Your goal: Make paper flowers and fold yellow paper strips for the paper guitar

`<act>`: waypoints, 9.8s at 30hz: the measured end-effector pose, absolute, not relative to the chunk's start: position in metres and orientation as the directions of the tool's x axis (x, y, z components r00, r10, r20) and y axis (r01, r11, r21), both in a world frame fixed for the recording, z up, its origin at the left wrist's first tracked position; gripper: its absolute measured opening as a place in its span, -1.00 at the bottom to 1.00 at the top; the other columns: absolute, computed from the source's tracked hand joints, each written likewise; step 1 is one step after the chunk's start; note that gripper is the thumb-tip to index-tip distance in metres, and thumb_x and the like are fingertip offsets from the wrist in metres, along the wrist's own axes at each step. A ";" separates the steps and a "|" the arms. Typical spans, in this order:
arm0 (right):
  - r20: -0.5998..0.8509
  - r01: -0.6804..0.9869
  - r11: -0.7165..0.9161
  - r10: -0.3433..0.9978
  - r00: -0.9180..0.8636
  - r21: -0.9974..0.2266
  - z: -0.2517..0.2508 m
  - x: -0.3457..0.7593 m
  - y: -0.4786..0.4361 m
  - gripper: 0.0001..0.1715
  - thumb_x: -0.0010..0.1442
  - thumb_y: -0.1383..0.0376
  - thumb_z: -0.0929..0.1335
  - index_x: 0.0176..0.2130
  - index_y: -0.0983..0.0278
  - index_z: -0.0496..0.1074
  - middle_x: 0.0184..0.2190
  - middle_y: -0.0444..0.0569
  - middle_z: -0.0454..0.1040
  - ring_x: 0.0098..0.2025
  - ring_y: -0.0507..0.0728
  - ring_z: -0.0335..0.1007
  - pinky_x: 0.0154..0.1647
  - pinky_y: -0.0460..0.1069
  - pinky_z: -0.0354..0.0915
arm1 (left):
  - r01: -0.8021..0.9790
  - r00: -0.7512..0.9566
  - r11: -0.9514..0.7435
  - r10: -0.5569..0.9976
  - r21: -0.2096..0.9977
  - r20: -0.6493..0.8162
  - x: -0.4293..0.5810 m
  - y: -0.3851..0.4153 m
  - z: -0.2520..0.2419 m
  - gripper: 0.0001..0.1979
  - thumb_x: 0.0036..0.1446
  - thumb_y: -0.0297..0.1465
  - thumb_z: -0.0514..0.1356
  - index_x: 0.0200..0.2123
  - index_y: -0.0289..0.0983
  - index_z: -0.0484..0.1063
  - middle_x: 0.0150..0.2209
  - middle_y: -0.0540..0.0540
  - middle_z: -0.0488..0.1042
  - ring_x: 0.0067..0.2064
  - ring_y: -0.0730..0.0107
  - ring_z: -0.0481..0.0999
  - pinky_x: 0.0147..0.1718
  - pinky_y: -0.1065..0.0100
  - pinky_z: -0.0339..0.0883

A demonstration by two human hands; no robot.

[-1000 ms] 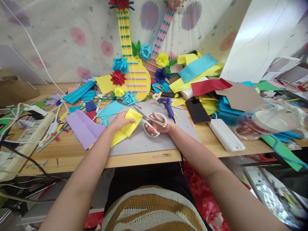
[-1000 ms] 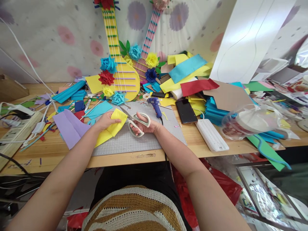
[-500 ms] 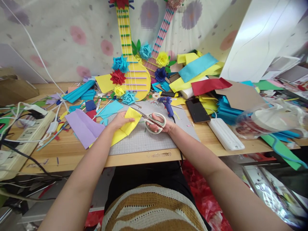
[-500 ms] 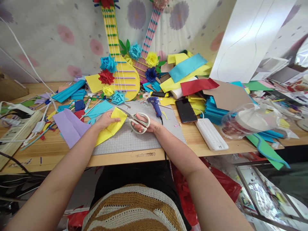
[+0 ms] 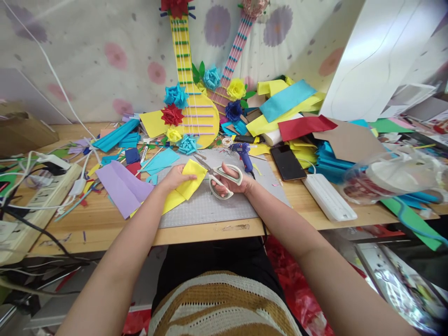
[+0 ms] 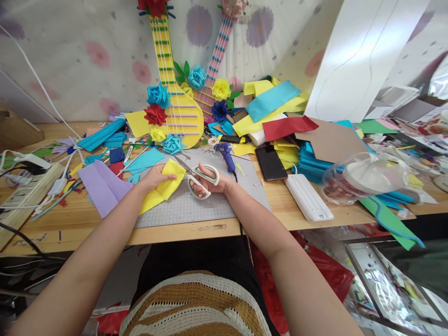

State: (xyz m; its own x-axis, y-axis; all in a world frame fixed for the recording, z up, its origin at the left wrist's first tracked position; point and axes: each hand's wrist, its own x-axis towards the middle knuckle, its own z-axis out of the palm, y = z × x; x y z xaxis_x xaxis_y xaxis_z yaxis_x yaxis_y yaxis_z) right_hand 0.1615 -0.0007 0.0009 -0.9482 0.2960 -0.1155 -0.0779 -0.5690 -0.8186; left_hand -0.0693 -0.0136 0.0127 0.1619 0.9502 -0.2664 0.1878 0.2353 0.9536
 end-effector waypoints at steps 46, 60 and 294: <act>-0.015 0.871 0.118 0.990 -0.142 -0.476 0.038 0.167 -0.019 -0.69 0.01 0.36 0.38 -0.21 0.34 0.26 -0.16 0.29 0.37 0.01 0.36 0.27 -0.05 0.13 0.12 | 0.381 0.203 -0.027 0.978 0.924 -0.055 -0.083 -0.002 0.023 -0.58 -0.36 -0.39 0.34 -0.34 -0.31 0.33 -0.34 -0.05 0.43 -0.38 0.45 0.40 -0.28 0.29 0.31; -0.057 0.456 0.116 0.936 -0.348 -0.882 0.010 0.138 0.014 -0.77 -0.05 0.38 0.38 -0.30 0.27 0.34 -0.38 -0.08 0.40 -0.36 0.04 0.31 -0.34 -0.07 0.19 | 0.533 0.327 -0.004 0.923 0.846 -0.202 -0.099 -0.007 0.044 -0.59 -0.35 -0.32 0.34 -0.32 -0.27 0.41 -0.39 -0.04 0.49 -0.32 0.30 0.46 -0.32 0.34 0.29; -0.350 0.149 -0.543 0.287 -0.892 -0.826 0.015 0.164 -0.005 -0.22 0.23 -0.14 -0.03 -0.29 0.40 0.37 -0.53 0.03 0.43 -0.51 0.06 0.39 -0.45 -0.04 0.36 | -0.556 -0.525 0.035 0.760 0.831 -0.384 -0.049 -0.012 0.019 -0.83 -0.11 -0.62 0.08 -0.41 -0.32 0.37 -0.49 -0.02 0.46 -0.45 0.47 0.49 -0.39 0.41 0.43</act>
